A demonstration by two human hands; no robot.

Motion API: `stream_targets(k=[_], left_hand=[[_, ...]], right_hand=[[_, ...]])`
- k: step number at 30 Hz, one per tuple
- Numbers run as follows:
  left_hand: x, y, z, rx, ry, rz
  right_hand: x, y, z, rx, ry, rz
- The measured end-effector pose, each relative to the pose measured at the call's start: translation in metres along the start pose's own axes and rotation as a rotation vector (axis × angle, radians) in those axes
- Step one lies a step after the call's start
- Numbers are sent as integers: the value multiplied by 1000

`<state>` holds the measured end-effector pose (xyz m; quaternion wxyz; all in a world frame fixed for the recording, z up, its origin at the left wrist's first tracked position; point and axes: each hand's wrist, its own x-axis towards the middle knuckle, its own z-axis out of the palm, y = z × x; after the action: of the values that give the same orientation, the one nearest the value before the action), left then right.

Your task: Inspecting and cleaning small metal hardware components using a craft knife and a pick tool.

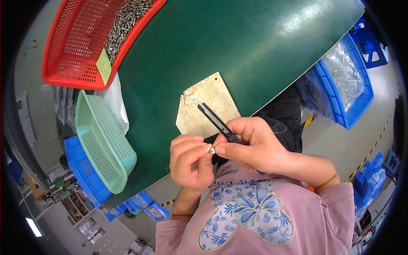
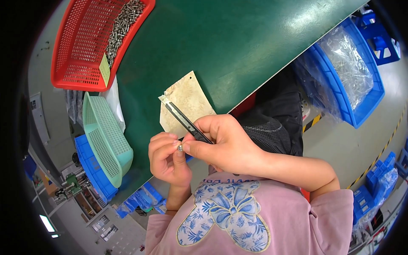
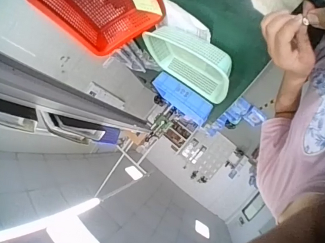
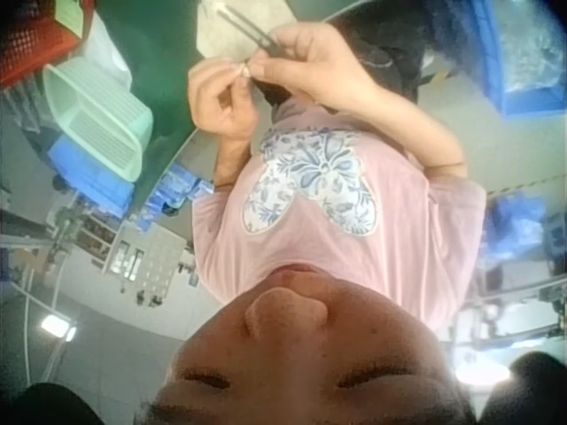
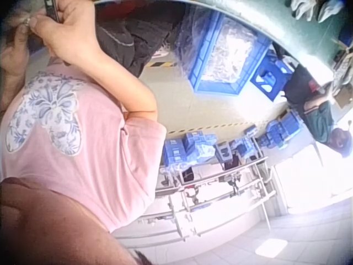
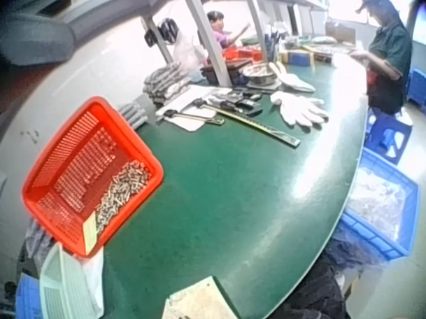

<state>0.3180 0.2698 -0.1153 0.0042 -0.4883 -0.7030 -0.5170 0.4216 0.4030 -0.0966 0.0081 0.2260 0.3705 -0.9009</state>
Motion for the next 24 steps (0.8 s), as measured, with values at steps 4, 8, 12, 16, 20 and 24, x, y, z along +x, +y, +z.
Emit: stream_targets(k=[4,8,12,16,20,24], left_hand=[[5,-3,2,-7,38,2],[15,4,-7,88,10,66],[36,4,-45,319,-124,127],[82,-10,-100,630,-46,99],[144,-43,-129,629,-32,90],[191,-104,-120,674,-163,56]], right_hand=[[6,-4,-3,-37,-7,29],[7,-2,-3,-56,-35,-3],[12,-4,-6,-868,95,-524],[22,-7,-11,-1489,260,-606],[45,-8,-3,-1543,160,-628],[70,-22,9,-1459,99,-655]])
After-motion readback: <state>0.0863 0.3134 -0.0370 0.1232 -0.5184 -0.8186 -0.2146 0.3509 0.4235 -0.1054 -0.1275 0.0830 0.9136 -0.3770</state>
